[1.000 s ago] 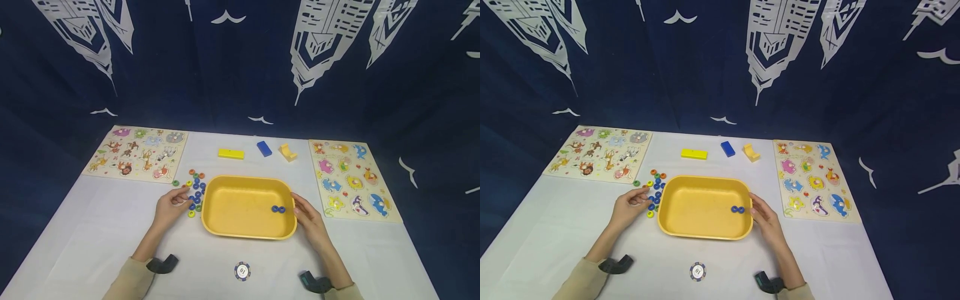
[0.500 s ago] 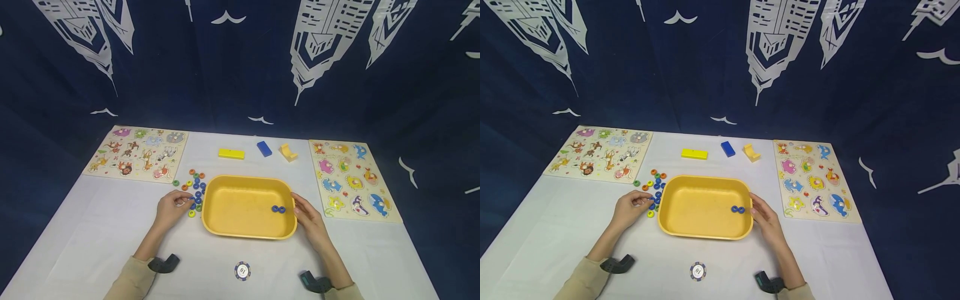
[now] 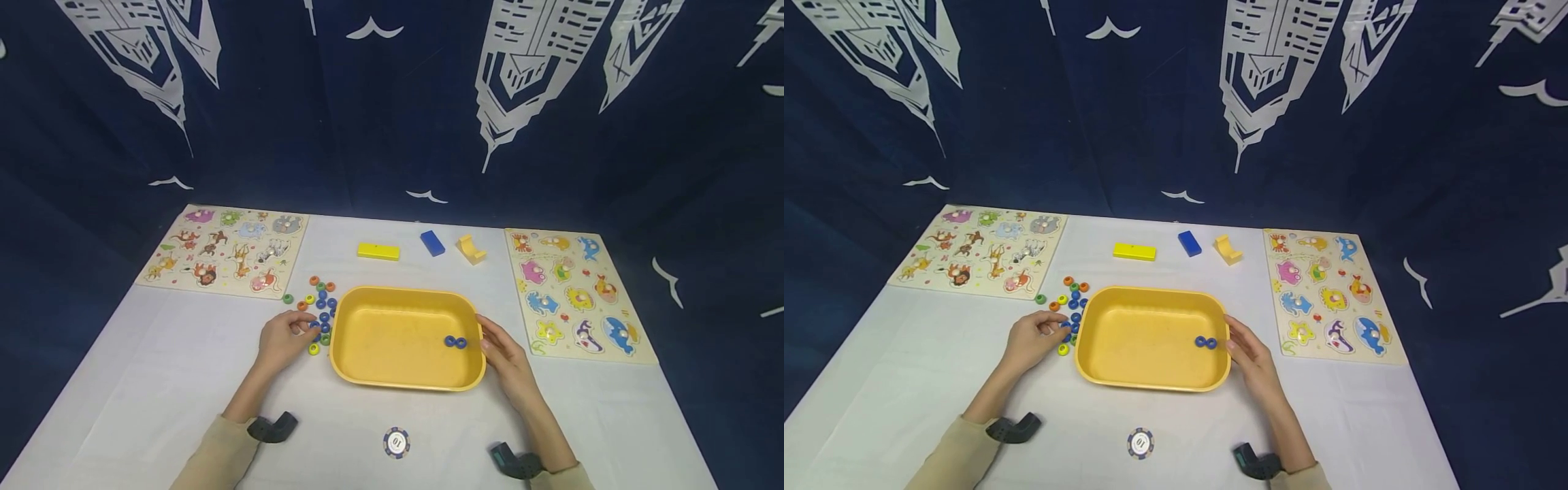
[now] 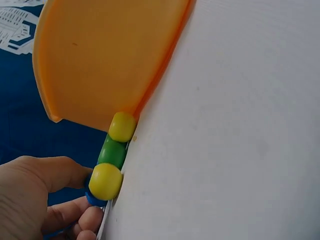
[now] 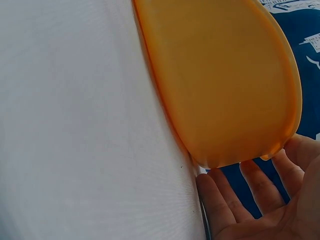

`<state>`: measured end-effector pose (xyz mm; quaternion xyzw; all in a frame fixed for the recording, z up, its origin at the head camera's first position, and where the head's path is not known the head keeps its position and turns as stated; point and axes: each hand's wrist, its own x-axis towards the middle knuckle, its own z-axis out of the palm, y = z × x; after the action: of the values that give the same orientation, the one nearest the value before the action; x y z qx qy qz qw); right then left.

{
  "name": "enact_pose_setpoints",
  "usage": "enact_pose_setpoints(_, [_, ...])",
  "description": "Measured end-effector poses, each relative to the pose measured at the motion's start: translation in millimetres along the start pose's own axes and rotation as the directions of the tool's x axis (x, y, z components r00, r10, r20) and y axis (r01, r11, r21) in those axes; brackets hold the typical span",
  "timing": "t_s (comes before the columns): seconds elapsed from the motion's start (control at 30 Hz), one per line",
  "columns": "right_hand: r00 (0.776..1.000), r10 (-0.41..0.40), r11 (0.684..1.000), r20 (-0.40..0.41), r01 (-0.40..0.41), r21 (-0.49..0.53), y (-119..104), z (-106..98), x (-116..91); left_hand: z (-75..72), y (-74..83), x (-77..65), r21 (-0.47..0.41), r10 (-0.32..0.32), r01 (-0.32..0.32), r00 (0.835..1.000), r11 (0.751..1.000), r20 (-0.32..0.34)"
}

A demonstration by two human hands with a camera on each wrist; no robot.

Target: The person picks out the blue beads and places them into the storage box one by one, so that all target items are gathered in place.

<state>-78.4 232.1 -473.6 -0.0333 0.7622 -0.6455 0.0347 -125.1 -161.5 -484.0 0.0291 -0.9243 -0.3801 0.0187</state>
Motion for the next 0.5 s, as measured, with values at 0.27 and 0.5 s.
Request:
enact_pose_setpoints(0.27, [1.000, -0.002, 1.000, 0.011, 0.002, 0.015, -1, 0, -2, -1.0, 7.2, 1.8, -0.071, -0.038, 0.037, 0.999, 0.997, -0.022])
enact_pose_setpoints(0.5, [0.999, -0.029, 1.000, 0.029, 0.029, 0.009, 1, -1, 0, -21.7, 40.6, -1.5, -0.225, 0.170, -0.201, 0.974, 0.953, -0.152])
